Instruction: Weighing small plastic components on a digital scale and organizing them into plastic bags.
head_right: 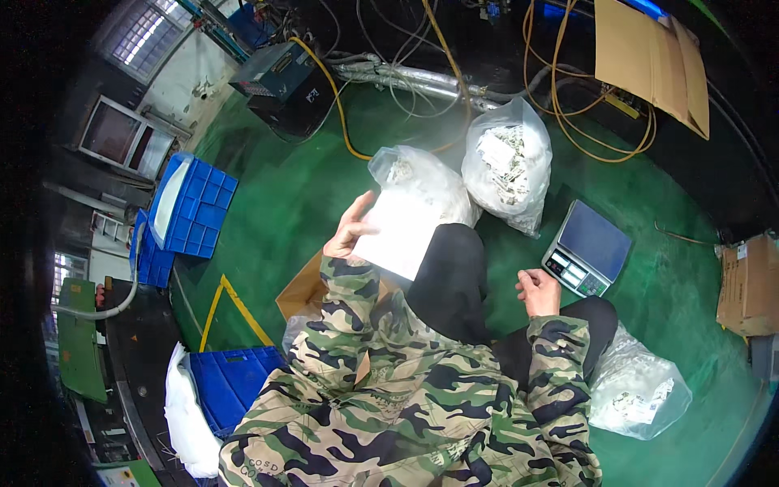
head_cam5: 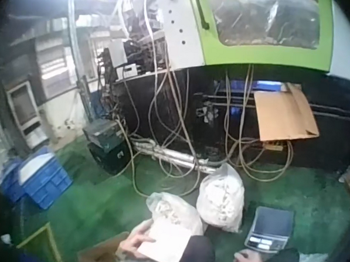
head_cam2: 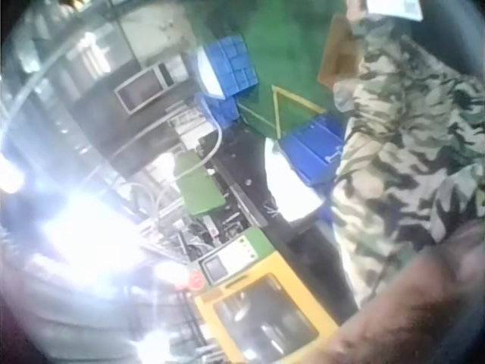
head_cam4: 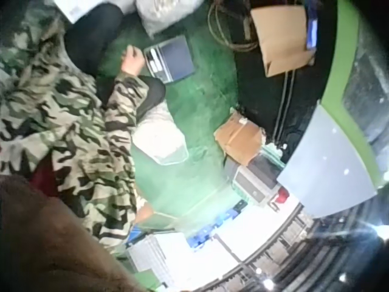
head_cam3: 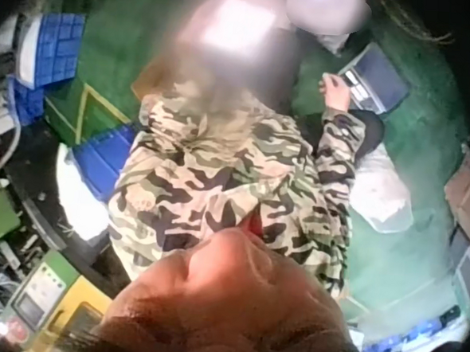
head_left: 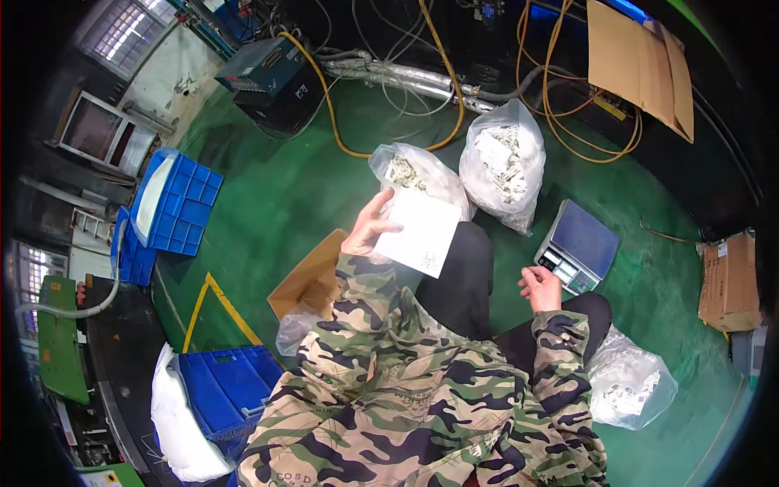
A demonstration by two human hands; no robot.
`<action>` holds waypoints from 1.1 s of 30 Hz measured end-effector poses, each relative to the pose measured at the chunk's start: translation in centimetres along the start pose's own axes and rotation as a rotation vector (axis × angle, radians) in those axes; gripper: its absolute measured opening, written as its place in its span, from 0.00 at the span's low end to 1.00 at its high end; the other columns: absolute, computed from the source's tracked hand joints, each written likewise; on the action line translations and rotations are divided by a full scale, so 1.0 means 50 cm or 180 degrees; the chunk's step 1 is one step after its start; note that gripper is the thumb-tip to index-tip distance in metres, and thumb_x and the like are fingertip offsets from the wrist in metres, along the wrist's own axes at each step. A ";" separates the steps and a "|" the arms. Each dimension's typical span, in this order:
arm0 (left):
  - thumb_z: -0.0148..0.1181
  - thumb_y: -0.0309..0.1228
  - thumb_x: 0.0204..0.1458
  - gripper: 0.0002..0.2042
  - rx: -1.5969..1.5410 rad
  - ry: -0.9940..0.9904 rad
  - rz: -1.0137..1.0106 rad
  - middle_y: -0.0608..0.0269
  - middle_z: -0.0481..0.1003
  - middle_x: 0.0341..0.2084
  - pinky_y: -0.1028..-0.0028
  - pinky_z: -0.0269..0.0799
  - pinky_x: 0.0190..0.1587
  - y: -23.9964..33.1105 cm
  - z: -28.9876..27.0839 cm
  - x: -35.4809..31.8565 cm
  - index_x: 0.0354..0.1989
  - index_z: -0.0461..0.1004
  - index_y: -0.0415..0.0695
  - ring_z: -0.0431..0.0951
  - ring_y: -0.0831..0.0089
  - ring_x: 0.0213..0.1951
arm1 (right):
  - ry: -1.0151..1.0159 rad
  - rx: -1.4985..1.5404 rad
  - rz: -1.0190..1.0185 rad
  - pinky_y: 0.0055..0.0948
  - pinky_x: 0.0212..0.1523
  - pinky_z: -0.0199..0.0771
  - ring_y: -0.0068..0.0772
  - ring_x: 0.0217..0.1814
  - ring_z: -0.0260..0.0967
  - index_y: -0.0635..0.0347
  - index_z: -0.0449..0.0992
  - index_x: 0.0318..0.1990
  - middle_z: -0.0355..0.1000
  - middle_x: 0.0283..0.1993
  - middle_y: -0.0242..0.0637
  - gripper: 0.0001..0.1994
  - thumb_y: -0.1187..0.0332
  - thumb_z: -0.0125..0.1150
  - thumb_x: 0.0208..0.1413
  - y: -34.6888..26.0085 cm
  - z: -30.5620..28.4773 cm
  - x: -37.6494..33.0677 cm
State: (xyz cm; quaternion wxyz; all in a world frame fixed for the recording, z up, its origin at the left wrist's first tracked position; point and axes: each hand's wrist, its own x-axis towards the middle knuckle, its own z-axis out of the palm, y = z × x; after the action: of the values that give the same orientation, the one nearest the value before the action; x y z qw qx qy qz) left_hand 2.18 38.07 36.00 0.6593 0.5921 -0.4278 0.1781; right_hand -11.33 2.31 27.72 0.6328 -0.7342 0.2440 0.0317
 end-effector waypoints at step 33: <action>0.53 0.11 0.53 0.17 0.1077 -0.0639 -0.1430 0.53 0.81 0.42 0.74 0.76 0.47 0.065 0.309 -0.067 0.47 0.80 0.41 0.82 0.69 0.44 | -0.1020 0.1642 -0.0276 0.21 0.27 0.73 0.22 0.25 0.72 0.69 0.80 0.36 0.77 0.30 0.37 0.11 0.67 0.63 0.61 -0.069 -0.007 -0.092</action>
State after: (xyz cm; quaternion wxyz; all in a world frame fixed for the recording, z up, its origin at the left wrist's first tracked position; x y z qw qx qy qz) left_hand -7.61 25.36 34.41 0.5285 0.7881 -0.3134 0.0371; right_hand -14.11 3.70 32.57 0.8295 -0.5447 0.1096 0.0570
